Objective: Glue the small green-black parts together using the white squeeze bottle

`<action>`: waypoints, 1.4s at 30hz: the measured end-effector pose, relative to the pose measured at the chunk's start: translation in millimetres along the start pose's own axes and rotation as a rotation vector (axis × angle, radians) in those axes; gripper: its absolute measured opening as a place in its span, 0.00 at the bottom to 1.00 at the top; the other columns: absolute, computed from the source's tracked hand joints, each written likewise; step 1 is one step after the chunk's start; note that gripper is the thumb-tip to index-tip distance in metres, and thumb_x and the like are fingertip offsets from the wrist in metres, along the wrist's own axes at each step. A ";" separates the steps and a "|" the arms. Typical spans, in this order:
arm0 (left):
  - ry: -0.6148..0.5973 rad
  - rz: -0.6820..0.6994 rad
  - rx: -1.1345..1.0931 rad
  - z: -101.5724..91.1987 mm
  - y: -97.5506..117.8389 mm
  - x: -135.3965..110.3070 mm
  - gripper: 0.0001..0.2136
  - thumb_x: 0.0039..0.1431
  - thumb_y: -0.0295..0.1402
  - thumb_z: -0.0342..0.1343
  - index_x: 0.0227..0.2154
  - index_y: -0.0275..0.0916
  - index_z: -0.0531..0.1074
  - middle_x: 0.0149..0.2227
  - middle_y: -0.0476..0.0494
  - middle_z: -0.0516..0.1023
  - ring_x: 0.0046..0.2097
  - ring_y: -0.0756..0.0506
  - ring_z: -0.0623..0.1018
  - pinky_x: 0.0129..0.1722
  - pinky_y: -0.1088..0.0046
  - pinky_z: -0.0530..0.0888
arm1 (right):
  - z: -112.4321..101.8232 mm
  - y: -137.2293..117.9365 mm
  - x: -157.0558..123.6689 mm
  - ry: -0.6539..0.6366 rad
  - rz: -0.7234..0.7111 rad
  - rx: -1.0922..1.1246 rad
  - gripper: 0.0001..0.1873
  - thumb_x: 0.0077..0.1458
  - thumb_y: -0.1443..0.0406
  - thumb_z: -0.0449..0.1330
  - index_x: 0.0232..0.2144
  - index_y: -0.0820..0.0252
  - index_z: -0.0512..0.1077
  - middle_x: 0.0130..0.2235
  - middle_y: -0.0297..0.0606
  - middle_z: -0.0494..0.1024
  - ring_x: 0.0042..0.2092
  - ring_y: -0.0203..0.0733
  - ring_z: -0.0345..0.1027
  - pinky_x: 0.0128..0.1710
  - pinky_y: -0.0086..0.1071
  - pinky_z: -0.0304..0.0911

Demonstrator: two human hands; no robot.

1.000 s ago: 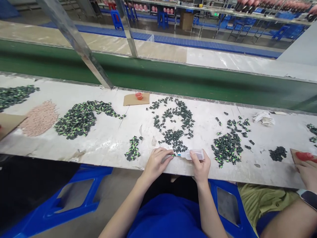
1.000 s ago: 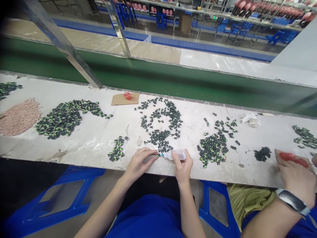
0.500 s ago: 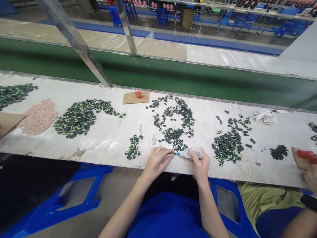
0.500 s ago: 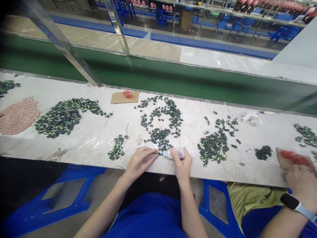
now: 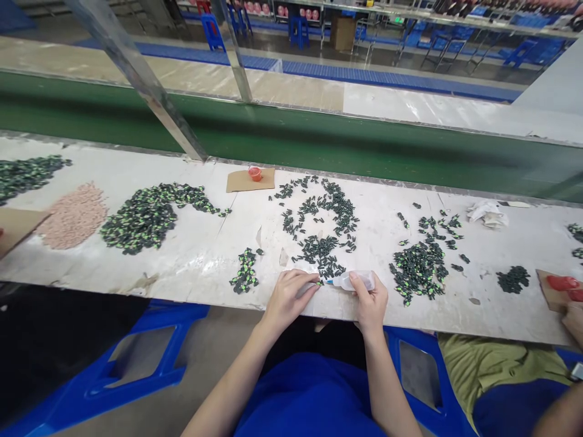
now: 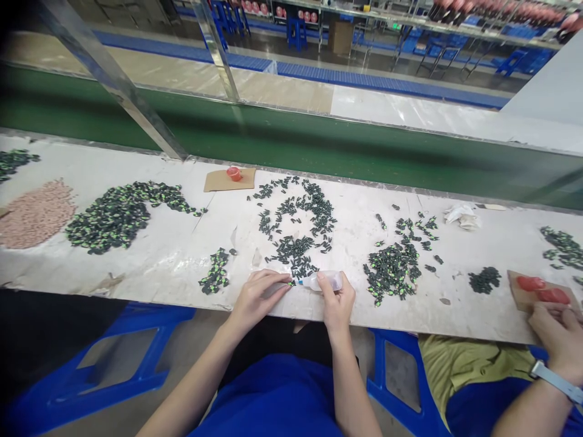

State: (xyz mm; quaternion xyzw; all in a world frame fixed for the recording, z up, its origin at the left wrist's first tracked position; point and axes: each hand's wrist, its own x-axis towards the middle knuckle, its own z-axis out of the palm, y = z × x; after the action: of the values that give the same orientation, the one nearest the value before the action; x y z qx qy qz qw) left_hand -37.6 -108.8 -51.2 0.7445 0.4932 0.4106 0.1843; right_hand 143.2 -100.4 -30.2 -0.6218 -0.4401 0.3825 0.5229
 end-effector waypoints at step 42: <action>0.122 -0.185 0.153 -19.9 -37.1 25.8 0.06 0.58 0.31 0.55 0.28 0.41 0.74 0.33 0.43 0.78 0.39 0.40 0.72 0.39 0.62 0.70 | -15.2 2.6 33.7 0.228 -0.146 -0.053 0.35 0.36 0.58 0.70 0.46 0.59 0.62 0.46 0.47 0.74 0.44 0.47 0.70 0.45 0.44 0.66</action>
State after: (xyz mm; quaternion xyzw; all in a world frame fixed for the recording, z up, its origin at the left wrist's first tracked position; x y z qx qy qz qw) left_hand -70.5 -72.0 -53.4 0.6815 0.5998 0.3974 0.1336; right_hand 168.6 -73.5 -30.8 -0.6413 -0.4317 0.2585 0.5792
